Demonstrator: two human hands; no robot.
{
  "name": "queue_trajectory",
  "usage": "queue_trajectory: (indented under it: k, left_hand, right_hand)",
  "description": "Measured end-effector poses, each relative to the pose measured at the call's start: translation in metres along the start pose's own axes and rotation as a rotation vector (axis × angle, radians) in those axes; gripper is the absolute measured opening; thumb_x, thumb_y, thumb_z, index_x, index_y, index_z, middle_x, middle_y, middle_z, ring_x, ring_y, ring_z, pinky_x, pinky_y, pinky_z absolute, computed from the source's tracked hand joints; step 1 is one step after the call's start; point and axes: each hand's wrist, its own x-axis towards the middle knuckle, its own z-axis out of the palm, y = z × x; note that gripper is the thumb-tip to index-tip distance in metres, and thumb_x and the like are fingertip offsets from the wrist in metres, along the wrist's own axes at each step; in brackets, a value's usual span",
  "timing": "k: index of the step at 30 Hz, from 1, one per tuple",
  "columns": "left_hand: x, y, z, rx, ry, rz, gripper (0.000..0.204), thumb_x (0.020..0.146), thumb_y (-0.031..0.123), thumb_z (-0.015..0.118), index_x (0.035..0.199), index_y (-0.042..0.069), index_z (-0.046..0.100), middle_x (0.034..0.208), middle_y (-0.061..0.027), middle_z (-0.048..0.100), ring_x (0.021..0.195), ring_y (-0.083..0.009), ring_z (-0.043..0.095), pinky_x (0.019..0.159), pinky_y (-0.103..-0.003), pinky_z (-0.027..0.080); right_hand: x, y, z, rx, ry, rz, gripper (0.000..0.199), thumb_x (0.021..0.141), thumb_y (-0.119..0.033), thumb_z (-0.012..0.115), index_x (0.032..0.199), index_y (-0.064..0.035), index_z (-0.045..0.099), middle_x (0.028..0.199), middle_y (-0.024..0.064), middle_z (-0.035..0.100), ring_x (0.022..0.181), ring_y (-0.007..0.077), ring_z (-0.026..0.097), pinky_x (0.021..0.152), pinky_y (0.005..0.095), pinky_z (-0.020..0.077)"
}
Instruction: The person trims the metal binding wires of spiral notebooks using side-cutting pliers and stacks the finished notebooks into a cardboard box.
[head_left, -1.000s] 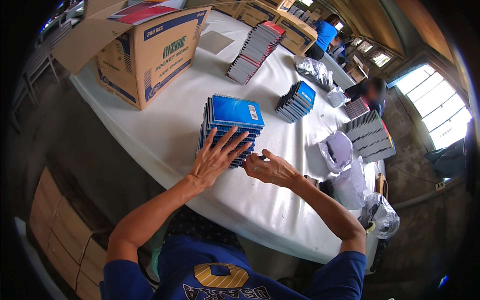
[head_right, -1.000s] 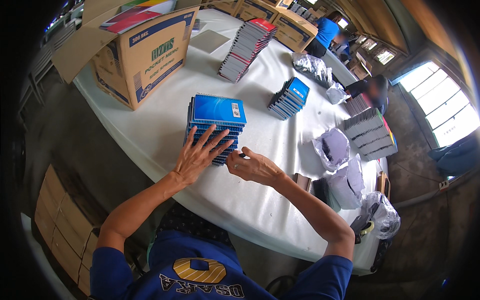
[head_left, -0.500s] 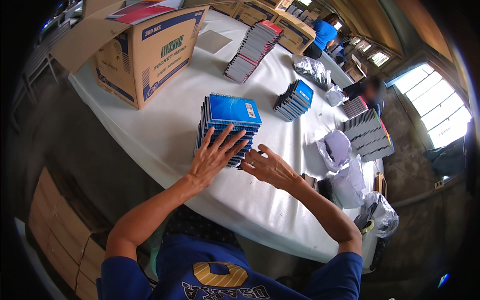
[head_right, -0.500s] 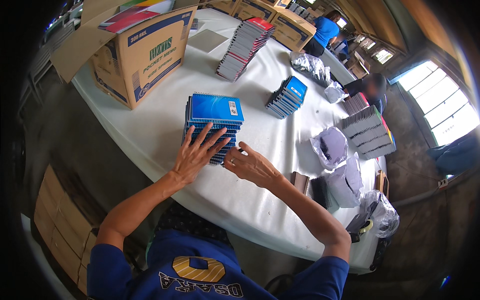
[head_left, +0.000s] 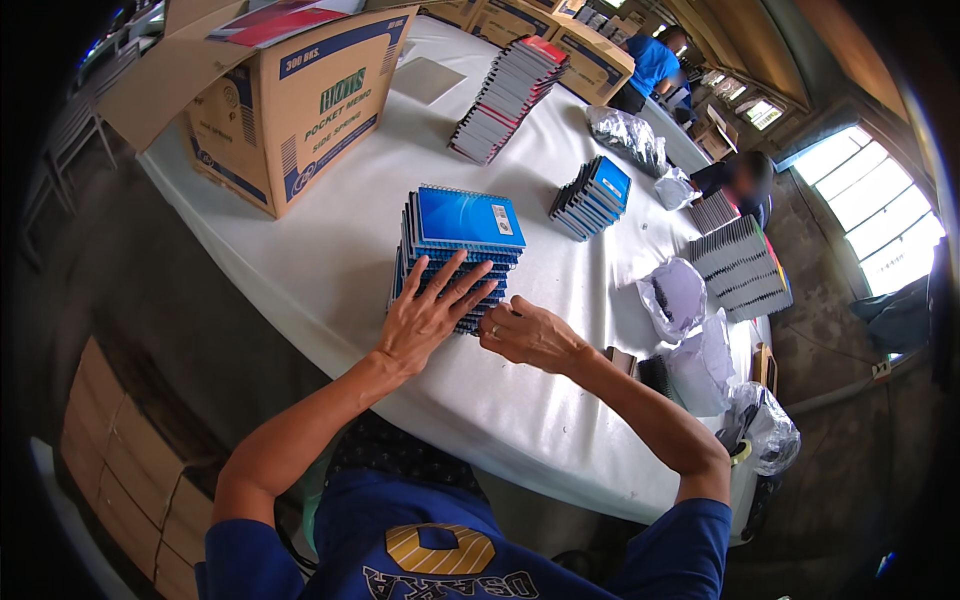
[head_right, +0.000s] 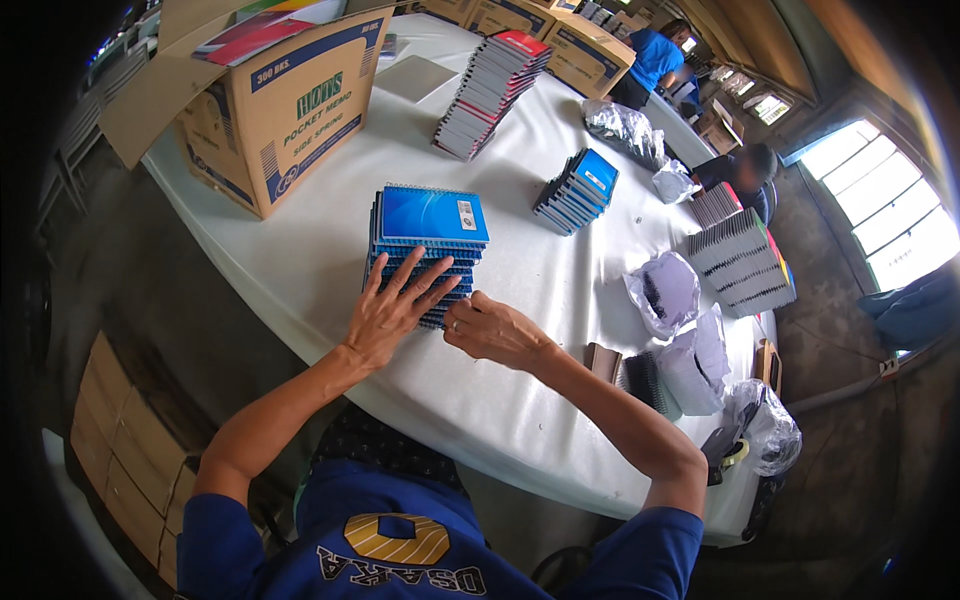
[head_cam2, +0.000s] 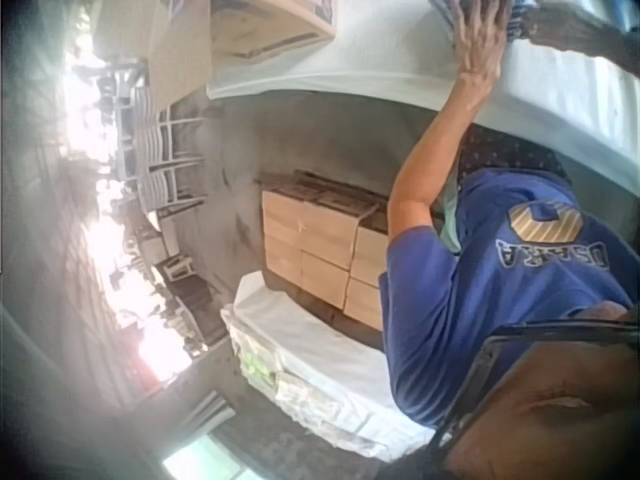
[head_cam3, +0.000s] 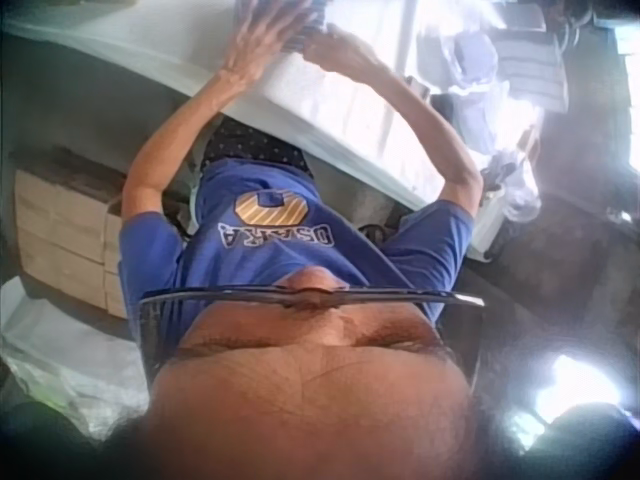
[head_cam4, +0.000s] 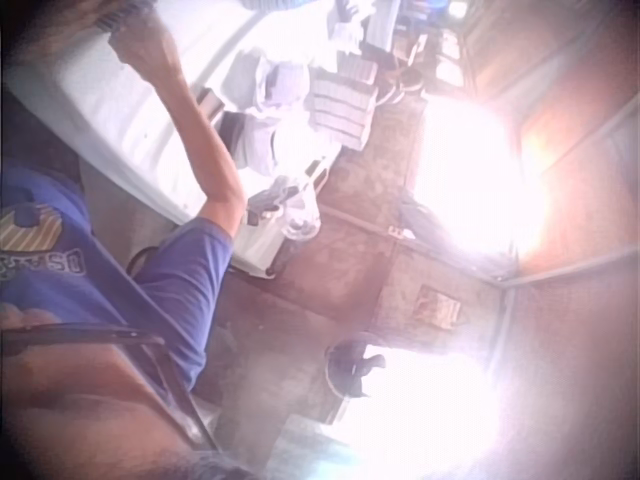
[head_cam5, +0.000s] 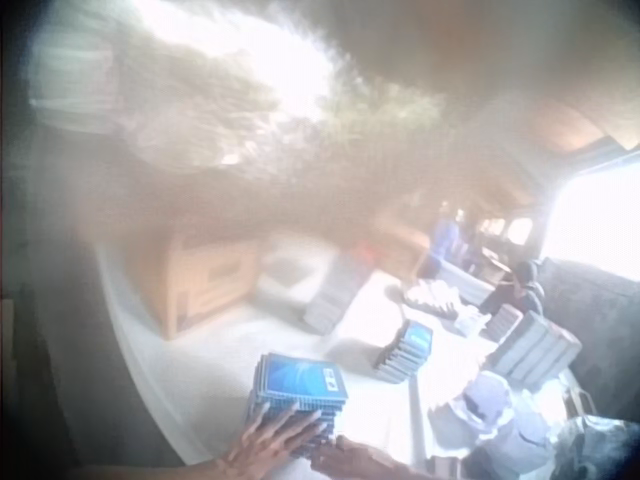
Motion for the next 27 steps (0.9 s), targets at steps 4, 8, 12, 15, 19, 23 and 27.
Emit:
queue_trajectory:
  k: [4, 8, 12, 15, 19, 23, 27]
  left_hand:
    - [0.002, 0.001, -0.007, -0.004, -0.074, 0.010, 0.081, 0.079, 0.021, 0.066, 0.149, 0.032, 0.028, 0.160, 0.0064, 0.013, 0.147, -0.0235, 0.013, 0.118, -0.053, 0.009]
    - [0.002, -0.001, -0.001, 0.008, 0.008, -0.001, 0.079, 0.080, 0.012, 0.062, 0.149, 0.033, 0.030, 0.159, 0.0067, 0.018, 0.146, -0.0259, 0.018, 0.115, -0.055, 0.017]
    - [-0.003, -0.003, -0.012, -0.026, -0.061, 0.039, 0.081, 0.078, 0.011, 0.067, 0.149, 0.028, 0.031, 0.159, 0.0018, 0.019, 0.146, -0.0273, 0.017, 0.115, -0.056, 0.015]
    - [-0.020, 0.006, -0.039, -0.561, -0.064, -0.125, 0.091, 0.077, 0.010, 0.072, 0.152, 0.019, 0.022, 0.159, -0.0060, 0.017, 0.146, -0.0283, 0.016, 0.116, -0.052, 0.016]
    - [-0.067, 0.027, -0.059, -1.353, 0.004, -0.612, 0.098, 0.081, 0.012, 0.074, 0.152, 0.005, 0.007, 0.157, -0.0156, 0.014, 0.146, -0.0287, 0.016, 0.116, -0.041, 0.019]
    - [-0.073, 0.040, -0.062, -2.193, -0.162, -1.260, 0.101, 0.088, 0.028, 0.070, 0.150, -0.001, -0.004, 0.158, -0.0213, 0.007, 0.146, -0.0256, 0.011, 0.116, -0.035, 0.015]
    - [-0.054, 0.033, -0.055, -2.190, -0.134, -1.276, 0.097, 0.090, 0.036, 0.065, 0.149, -0.003, 0.000, 0.157, -0.0167, 0.013, 0.146, -0.0251, 0.014, 0.116, -0.040, 0.018]
  right_hand:
    - [0.030, -0.037, -0.027, 0.064, -0.382, 0.290, 0.013, 0.079, -0.022, 0.064, 0.086, -0.0112, 0.064, 0.088, -0.0003, 0.060, 0.098, 0.0168, 0.057, 0.088, 0.0313, 0.0412]
    - [0.032, -0.044, -0.039, 0.022, -0.524, 0.451, 0.023, 0.077, -0.021, 0.065, 0.096, -0.0091, 0.063, 0.087, 0.0037, 0.058, 0.090, 0.0189, 0.057, 0.076, 0.0356, 0.0420]
    - [-0.022, -0.031, -0.024, 0.521, -0.457, 0.628, 0.031, 0.087, -0.031, 0.063, 0.102, -0.0043, 0.060, 0.097, 0.0107, 0.061, 0.094, 0.0267, 0.060, 0.080, 0.0396, 0.0453]
    - [-0.071, -0.012, 0.017, 0.698, -0.418, 0.632, 0.030, 0.088, -0.031, 0.062, 0.101, -0.0035, 0.063, 0.102, 0.0116, 0.062, 0.099, 0.0276, 0.061, 0.081, 0.0391, 0.0487]
    - [-0.068, 0.064, 0.058, 0.968, 0.264, 0.982, 0.018, 0.093, -0.020, 0.058, 0.097, -0.0036, 0.066, 0.081, 0.0145, 0.066, 0.078, 0.0308, 0.065, 0.074, 0.0355, 0.0509]
    - [0.012, 0.149, 0.089, 1.757, 0.424, 1.070, 0.068, 0.102, -0.052, 0.028, 0.104, 0.0033, 0.068, 0.101, 0.0142, 0.070, 0.096, 0.0251, 0.066, 0.092, 0.0340, 0.0487]
    - [0.072, 0.150, 0.164, 2.331, 0.059, 0.799, 0.088, 0.091, -0.071, 0.025, 0.109, 0.0044, 0.066, 0.107, 0.0134, 0.069, 0.095, 0.0231, 0.065, 0.089, 0.0355, 0.0509]
